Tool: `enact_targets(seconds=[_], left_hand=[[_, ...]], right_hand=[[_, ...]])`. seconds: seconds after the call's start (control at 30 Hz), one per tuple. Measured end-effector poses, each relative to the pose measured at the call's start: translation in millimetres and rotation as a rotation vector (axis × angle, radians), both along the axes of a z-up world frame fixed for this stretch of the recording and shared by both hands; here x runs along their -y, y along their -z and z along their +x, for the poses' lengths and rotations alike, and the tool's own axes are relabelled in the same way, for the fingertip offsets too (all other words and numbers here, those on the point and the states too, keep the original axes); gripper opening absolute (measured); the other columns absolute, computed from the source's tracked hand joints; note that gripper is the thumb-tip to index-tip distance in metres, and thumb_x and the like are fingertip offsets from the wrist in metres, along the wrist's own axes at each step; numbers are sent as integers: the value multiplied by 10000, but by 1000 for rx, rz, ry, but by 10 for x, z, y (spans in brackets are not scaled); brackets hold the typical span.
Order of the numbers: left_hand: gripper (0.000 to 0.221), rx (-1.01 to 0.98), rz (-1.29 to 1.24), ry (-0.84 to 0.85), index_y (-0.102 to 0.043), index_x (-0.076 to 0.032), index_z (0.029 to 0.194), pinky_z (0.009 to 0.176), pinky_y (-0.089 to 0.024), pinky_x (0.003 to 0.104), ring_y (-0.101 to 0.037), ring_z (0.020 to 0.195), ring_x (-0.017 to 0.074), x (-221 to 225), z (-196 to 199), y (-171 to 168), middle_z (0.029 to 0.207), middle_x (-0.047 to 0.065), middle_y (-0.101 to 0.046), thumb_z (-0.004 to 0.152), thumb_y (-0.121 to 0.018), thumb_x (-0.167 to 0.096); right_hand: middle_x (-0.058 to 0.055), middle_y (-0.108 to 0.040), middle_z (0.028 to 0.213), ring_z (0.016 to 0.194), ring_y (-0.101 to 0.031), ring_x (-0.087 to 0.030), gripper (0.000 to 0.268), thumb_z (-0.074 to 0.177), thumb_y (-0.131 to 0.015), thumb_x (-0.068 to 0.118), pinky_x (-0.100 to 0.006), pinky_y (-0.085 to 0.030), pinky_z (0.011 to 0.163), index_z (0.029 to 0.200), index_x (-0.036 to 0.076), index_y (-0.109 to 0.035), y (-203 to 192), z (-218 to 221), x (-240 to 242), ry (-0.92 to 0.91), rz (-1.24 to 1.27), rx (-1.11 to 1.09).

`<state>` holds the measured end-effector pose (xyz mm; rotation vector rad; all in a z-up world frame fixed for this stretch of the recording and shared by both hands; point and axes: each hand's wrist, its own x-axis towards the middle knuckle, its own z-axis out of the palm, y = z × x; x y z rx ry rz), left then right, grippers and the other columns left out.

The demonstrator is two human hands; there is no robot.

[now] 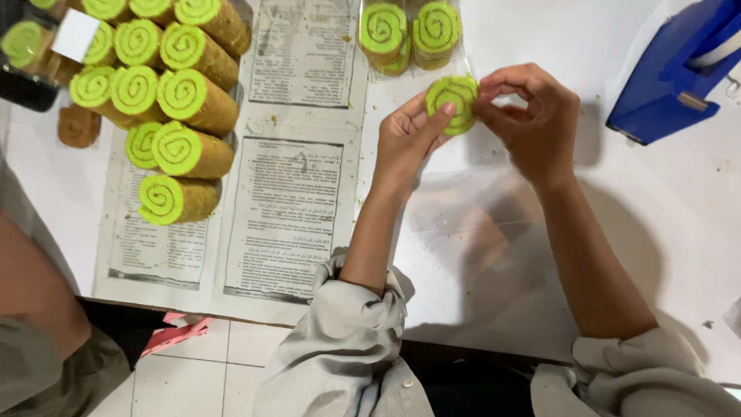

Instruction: The person packages small green cake rolls into clear plastic sleeves by hand, occasionally using a blue tape dispenser to secure the packaging.

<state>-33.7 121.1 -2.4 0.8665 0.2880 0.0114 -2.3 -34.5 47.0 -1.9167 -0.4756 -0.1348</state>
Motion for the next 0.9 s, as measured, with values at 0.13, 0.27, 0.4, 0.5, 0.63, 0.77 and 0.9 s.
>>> enact_targets(seconds=[0.13,0.27,0.4,0.5,0.63,0.77,0.9], left_hand=[[527,58,-1,0,-634,43,1313,901,-592,315,-706,983,173,25,2,131,1125,157,-740,849,-778,-160],[478,168,28,-52,-597,68,1322,883,-619,394,-727,984,276,54,6,198,1094,216,-726,929,-785,-126],[433,147,69,-44,-638,43,1284,855,-626,375,-735,947,258,55,-21,142,1050,199,-741,920,-793,-133],[421,158,67,-54,-643,51,1271,842,-630,383,-738,934,265,45,-7,170,1046,215,-739,920,-793,-126],[409,153,95,-64,-653,28,1256,826,-634,337,-744,916,221,14,5,223,1017,174,-752,915,-798,-142],[407,147,131,-93,-665,42,1230,829,-629,346,-742,906,216,17,-13,161,991,175,-755,903,-809,-152],[421,157,176,-115,-661,61,1230,832,-627,357,-740,897,218,29,-20,110,985,189,-754,904,-810,-160]], right_hand=[[-96,-673,1061,969,-658,-152,182,966,-780,-77,-225,-591,764,1076,24,-676,43,2,0,-47,84,-5],[-99,-633,971,911,-666,-178,245,882,-814,-96,-275,-615,784,1080,-33,-684,135,22,-32,-45,224,-50],[-91,-627,960,902,-664,-171,265,853,-792,-137,-288,-620,759,1071,-25,-692,156,-19,-55,-33,248,-64],[-104,-632,962,898,-663,-183,266,857,-790,-146,-317,-628,763,1076,-26,-698,101,-45,-67,-42,232,-68],[-105,-654,980,917,-663,-190,173,938,-754,-111,-307,-605,769,1072,-11,-708,137,46,30,-80,214,-47],[-122,-677,942,846,-647,-171,92,994,-751,-83,-303,-597,759,1055,-18,-729,208,88,125,-43,132,-4],[-186,-707,903,789,-681,-228,119,962,-740,-128,-343,-611,761,1055,-54,-750,-9,30,88,-75,19,63]])
